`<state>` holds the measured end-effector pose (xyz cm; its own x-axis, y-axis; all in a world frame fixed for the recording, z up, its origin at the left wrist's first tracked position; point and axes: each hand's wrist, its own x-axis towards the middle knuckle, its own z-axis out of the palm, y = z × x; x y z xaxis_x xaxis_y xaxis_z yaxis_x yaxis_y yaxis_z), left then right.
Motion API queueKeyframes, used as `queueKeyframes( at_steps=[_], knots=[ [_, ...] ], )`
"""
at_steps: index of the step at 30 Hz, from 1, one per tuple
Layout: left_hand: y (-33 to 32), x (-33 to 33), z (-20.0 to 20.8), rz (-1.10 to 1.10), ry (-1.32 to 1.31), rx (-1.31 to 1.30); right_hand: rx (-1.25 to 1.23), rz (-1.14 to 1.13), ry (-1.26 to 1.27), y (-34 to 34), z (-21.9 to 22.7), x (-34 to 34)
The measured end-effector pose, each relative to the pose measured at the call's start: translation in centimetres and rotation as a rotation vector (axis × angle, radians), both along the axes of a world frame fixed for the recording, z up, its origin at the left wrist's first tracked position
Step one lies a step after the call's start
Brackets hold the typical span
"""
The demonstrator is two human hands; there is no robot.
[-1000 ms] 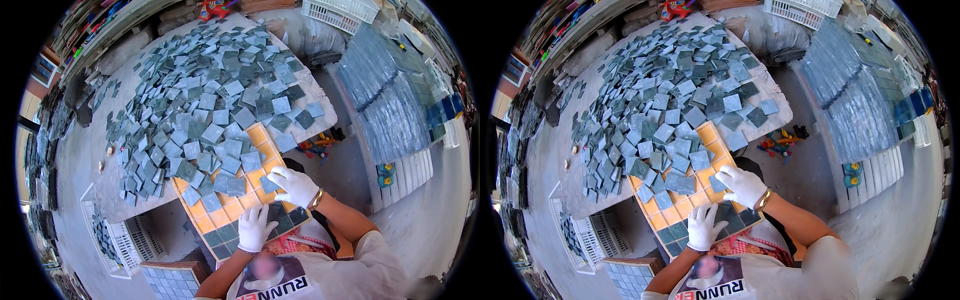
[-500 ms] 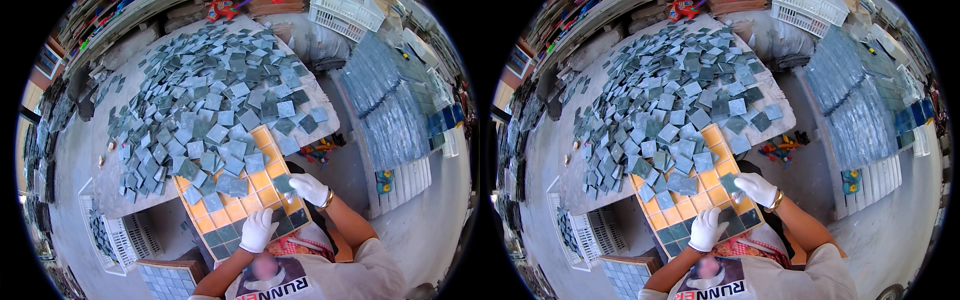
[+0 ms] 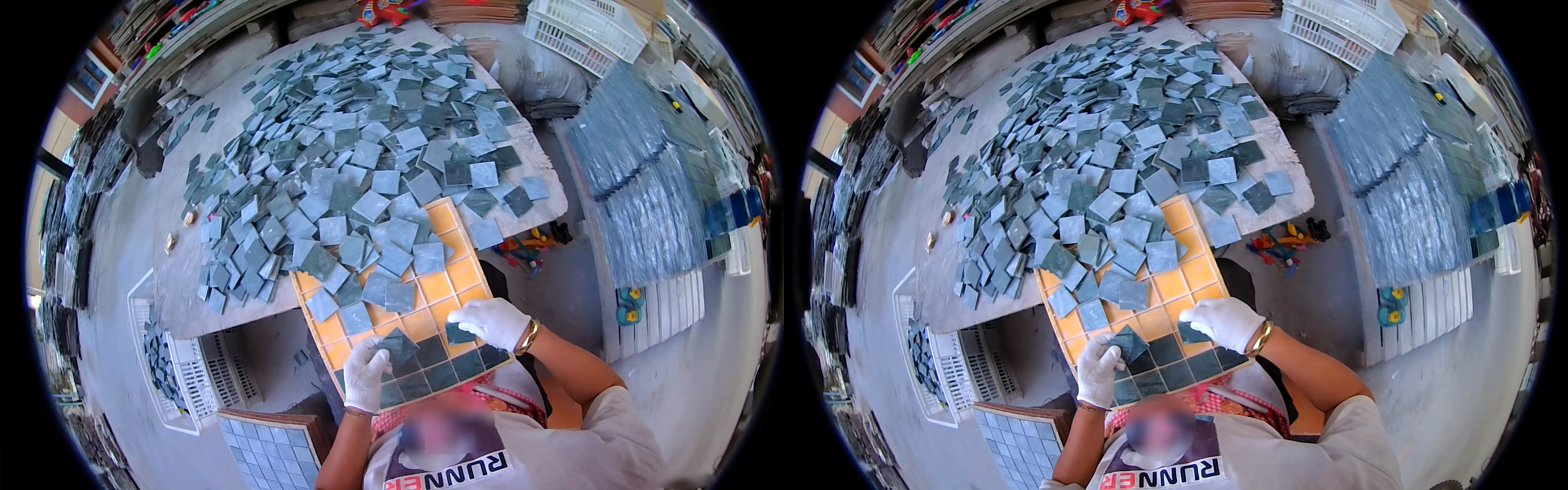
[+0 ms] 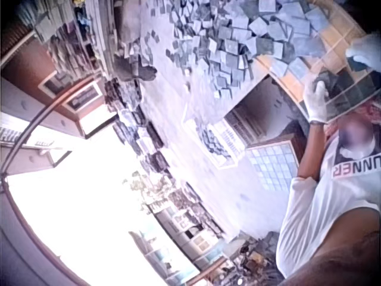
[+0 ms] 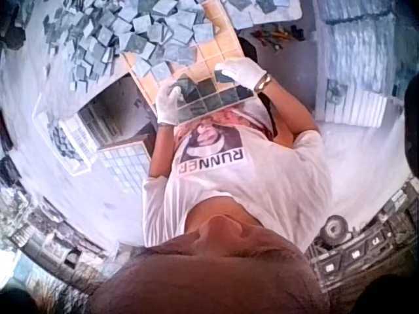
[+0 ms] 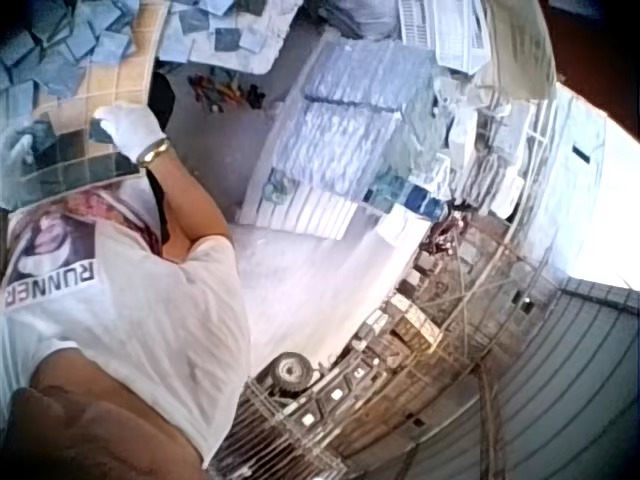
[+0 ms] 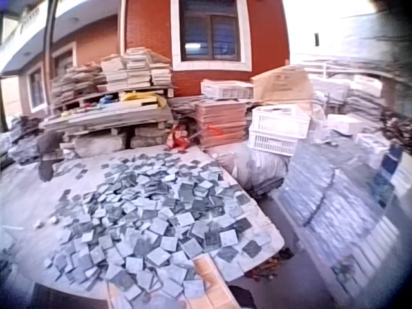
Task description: The person places small square tiles one by one onto a gridded board, filling empty slots from a large pile on the table. The person occasionally flips the board to check alignment and continues placing tiles until the board is full.
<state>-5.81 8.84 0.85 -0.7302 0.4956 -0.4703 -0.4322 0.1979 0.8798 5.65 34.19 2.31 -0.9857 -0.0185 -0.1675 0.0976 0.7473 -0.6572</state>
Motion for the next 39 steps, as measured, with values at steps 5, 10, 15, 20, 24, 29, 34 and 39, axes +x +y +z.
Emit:
queueKeyframes(
  at_steps=[5,10,15,20,24,29,34,39],
  knots=[
    [-1.4,-0.2,0.6,0.058,0.007,0.006,0.103,0.046,0.097,-0.9,-1.5,0.2],
    [-2.9,-0.2,0.4,0.156,-0.06,0.069,0.272,0.082,0.244,-2.3,-1.1,1.1],
    [-6.0,-1.8,0.1,0.24,-0.076,0.01,0.248,0.046,0.128,-2.5,1.2,1.5],
    [-22.9,-14.1,-0.3,0.534,0.244,-0.076,0.03,-0.225,0.116,-1.4,1.2,1.9],
    [-41.9,-23.0,1.7,0.965,0.206,0.263,0.286,0.014,0.369,-1.3,0.5,-0.2],
    [-19.1,-18.3,4.8,0.24,1.038,-0.33,0.33,-0.203,0.336,-5.7,0.2,-6.4],
    [-0.4,-7.5,2.4,-0.269,1.168,-0.321,0.285,-0.213,0.397,-4.1,-2.4,-8.1],
    [5.1,-5.6,0.1,-0.32,1.133,-0.519,0.183,-0.141,0.458,-2.5,-0.9,-7.8]
  ],
)
